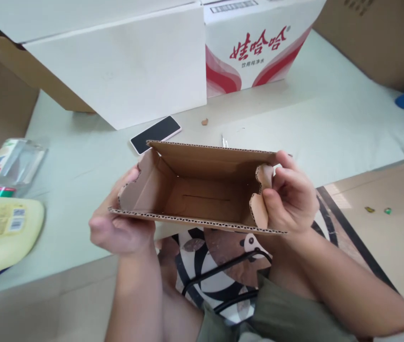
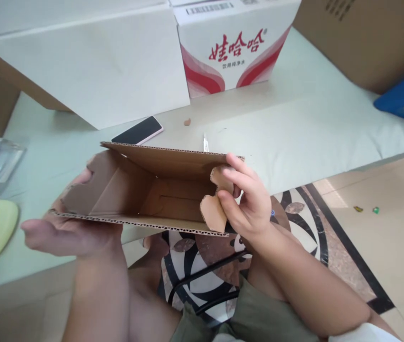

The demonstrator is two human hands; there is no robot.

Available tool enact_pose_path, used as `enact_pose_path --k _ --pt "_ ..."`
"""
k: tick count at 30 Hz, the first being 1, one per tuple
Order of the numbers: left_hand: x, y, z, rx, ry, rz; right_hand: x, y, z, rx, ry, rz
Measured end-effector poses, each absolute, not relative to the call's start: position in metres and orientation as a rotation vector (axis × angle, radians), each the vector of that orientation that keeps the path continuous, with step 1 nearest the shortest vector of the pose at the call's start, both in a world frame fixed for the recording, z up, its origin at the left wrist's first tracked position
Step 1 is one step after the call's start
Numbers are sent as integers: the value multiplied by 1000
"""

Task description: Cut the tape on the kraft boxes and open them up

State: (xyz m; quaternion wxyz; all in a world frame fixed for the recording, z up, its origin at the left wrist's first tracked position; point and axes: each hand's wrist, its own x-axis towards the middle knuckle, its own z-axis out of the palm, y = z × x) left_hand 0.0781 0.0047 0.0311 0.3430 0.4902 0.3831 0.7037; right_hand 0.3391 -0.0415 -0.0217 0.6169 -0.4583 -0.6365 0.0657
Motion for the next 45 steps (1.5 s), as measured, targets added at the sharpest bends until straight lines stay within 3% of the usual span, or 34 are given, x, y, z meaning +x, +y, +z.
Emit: enact_pose_path --k 3,22,45 --pt "81 7 25 1479 897 1926 343 -41 -15 -1041 -1479 160" --pt "63 11 6 1878 953 1693 344 -31 -7 -972 -1646 236" --pt "68 9 1 1593 945 1580 343 -30 -18 -1155 -1477 362"
